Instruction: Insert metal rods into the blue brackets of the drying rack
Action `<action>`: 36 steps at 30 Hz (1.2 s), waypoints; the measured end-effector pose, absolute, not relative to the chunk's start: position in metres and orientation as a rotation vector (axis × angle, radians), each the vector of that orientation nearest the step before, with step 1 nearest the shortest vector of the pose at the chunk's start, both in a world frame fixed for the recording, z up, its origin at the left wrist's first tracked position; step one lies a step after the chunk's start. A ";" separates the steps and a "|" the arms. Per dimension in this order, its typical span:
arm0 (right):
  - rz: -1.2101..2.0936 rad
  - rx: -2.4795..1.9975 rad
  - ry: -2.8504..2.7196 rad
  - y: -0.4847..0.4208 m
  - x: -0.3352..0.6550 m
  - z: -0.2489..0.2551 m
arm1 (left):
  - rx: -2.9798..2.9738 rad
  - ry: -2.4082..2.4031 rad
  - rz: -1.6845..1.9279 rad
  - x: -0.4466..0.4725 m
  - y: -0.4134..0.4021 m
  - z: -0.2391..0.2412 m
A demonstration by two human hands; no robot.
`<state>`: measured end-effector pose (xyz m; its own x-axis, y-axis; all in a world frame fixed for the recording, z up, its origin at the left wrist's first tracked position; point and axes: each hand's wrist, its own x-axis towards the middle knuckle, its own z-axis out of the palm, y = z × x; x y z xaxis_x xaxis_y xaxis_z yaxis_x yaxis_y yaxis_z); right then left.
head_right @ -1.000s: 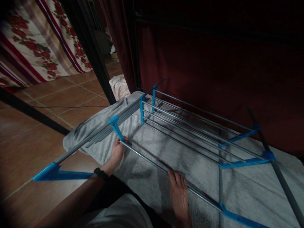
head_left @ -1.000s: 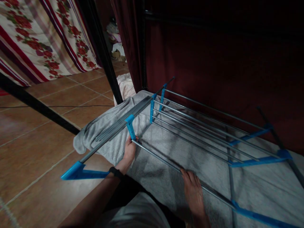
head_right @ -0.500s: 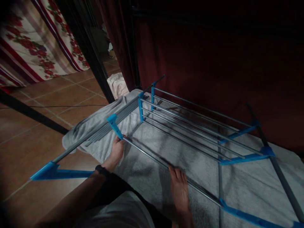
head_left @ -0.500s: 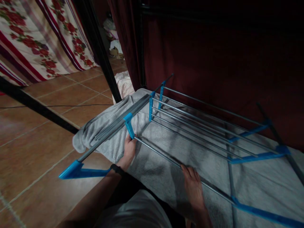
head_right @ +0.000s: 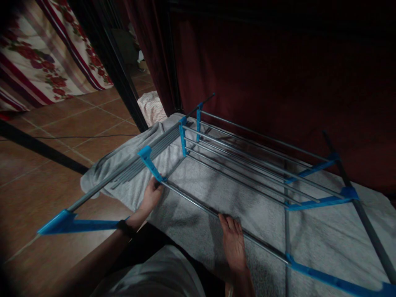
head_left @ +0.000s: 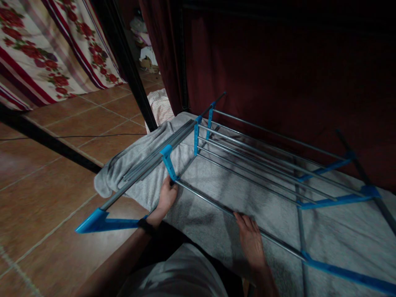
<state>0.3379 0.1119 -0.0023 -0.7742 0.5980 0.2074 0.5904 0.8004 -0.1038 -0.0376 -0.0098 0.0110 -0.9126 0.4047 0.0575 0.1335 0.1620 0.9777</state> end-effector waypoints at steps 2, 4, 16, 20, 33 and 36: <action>0.051 -0.918 -2.749 0.111 0.337 -0.005 | 0.555 2.230 1.792 -0.038 -0.013 0.011; 0.062 -0.916 -2.741 0.110 0.337 -0.006 | 0.574 2.241 1.773 -0.039 -0.015 0.012; 0.079 -0.886 -2.746 0.116 0.336 -0.006 | 0.589 2.324 1.753 -0.040 -0.016 0.007; 0.083 -0.865 -2.744 0.118 0.337 -0.006 | 0.561 2.353 1.736 -0.038 -0.015 0.010; 0.144 -0.863 -2.761 0.119 0.337 -0.002 | 0.479 2.381 1.741 -0.028 -0.010 0.017; 0.168 -0.878 -2.781 0.121 0.336 -0.003 | 0.469 2.431 1.718 -0.025 -0.009 0.019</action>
